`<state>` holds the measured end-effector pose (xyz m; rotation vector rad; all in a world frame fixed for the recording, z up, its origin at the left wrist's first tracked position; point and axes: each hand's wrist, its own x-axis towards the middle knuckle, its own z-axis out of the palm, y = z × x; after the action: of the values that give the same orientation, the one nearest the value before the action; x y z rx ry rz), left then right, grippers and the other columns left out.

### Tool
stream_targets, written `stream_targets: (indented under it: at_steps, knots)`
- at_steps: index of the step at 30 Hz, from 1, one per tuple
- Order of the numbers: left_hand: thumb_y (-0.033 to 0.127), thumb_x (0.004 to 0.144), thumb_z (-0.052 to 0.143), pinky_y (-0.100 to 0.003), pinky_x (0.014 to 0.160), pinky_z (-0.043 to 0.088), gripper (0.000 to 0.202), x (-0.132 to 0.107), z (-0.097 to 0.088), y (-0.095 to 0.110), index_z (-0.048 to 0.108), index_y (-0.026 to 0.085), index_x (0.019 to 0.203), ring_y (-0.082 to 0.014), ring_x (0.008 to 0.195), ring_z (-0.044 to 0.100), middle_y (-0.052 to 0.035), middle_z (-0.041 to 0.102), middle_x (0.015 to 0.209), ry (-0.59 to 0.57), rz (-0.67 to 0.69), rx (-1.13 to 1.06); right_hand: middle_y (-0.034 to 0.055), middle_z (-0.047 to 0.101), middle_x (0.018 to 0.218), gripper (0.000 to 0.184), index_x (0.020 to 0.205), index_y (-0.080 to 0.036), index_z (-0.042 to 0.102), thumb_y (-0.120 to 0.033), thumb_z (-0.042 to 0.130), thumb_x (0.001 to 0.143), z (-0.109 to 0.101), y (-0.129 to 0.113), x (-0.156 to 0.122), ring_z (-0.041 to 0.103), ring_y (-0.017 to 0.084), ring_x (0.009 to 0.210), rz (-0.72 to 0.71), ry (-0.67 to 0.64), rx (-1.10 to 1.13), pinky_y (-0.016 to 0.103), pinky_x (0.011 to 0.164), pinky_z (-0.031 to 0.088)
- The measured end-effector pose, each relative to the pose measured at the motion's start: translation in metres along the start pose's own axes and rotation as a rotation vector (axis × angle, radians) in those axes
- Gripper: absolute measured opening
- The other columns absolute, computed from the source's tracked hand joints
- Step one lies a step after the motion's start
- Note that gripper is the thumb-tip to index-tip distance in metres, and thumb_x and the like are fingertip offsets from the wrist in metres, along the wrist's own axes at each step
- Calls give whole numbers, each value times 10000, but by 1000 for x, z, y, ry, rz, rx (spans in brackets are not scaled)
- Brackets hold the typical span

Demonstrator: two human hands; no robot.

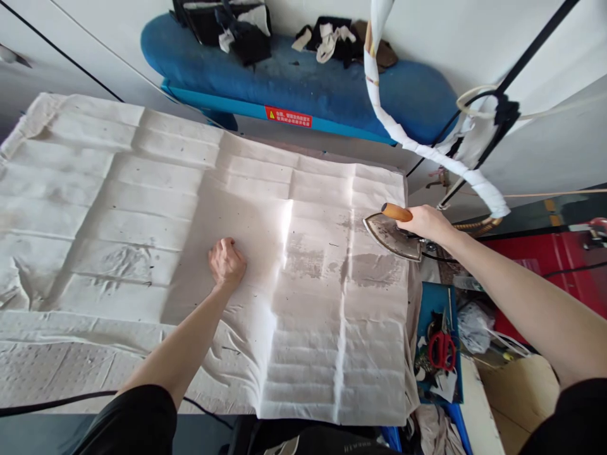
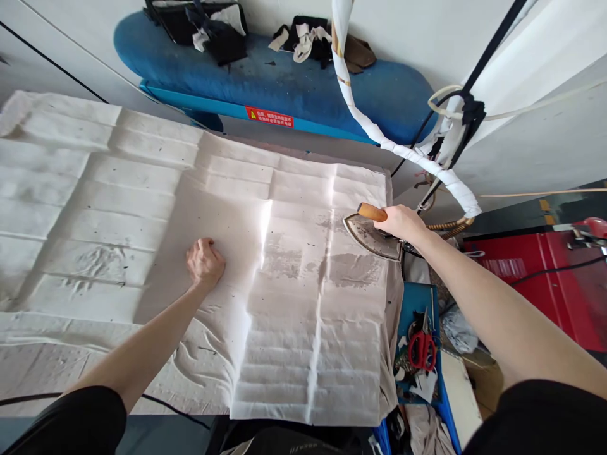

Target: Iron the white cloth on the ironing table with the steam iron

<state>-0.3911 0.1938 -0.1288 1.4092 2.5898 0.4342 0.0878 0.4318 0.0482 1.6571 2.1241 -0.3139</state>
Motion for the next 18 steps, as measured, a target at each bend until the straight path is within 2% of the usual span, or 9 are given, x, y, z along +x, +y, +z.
stream_targets:
  at_steps: [5,7,9,11,14,16,18]
  knots:
    - [198,918,391,-494,1024,428,356,-1,-3,2,611,144,1193,-360,1135,608,-201,668,1140,-15,-6,-14,169,775,891,313,985,-203,785,-442,646,837,-13,-7,-6,728,360,857,-23,-20,7,373,658,464]
    - [199,911,409,-498,1021,428,353,-1,-4,4,619,142,1190,-364,1132,613,-201,671,1126,-24,-6,-31,149,771,859,274,919,-224,776,-446,636,841,-28,-21,-9,731,358,854,-47,-20,-21,376,666,472]
    - [202,906,424,-499,1017,428,351,-1,-5,5,626,141,1187,-366,1130,614,-203,674,1127,-37,-4,-45,129,763,819,269,870,-234,765,-463,625,847,-46,-45,-12,734,346,842,-77,7,-39,370,666,474]
    - [202,903,431,-494,1009,430,350,0,-6,5,631,137,1182,-366,1128,616,-206,676,1132,-45,-1,-41,120,761,802,275,854,-229,759,-469,624,848,-65,-83,-12,736,331,838,-131,55,-30,356,661,473]
    - [204,902,432,-487,999,431,352,1,-7,6,632,129,1182,-365,1118,619,-207,682,1128,-41,3,-11,120,782,865,294,893,-220,769,-466,611,860,-87,-160,-8,738,304,828,-277,101,2,336,647,470]
    - [207,905,425,-487,991,431,359,1,-6,5,630,123,1187,-367,1107,621,-210,684,1122,-39,8,10,123,794,919,306,974,-212,775,-452,619,864,-91,-213,-1,739,293,825,-354,76,24,328,643,478]
    - [209,905,420,-487,984,432,365,1,-5,4,629,121,1192,-368,1099,622,-211,684,1122,-42,9,25,132,795,955,300,1023,-206,769,-417,620,871,-84,-257,8,737,290,822,-397,56,44,331,636,489]
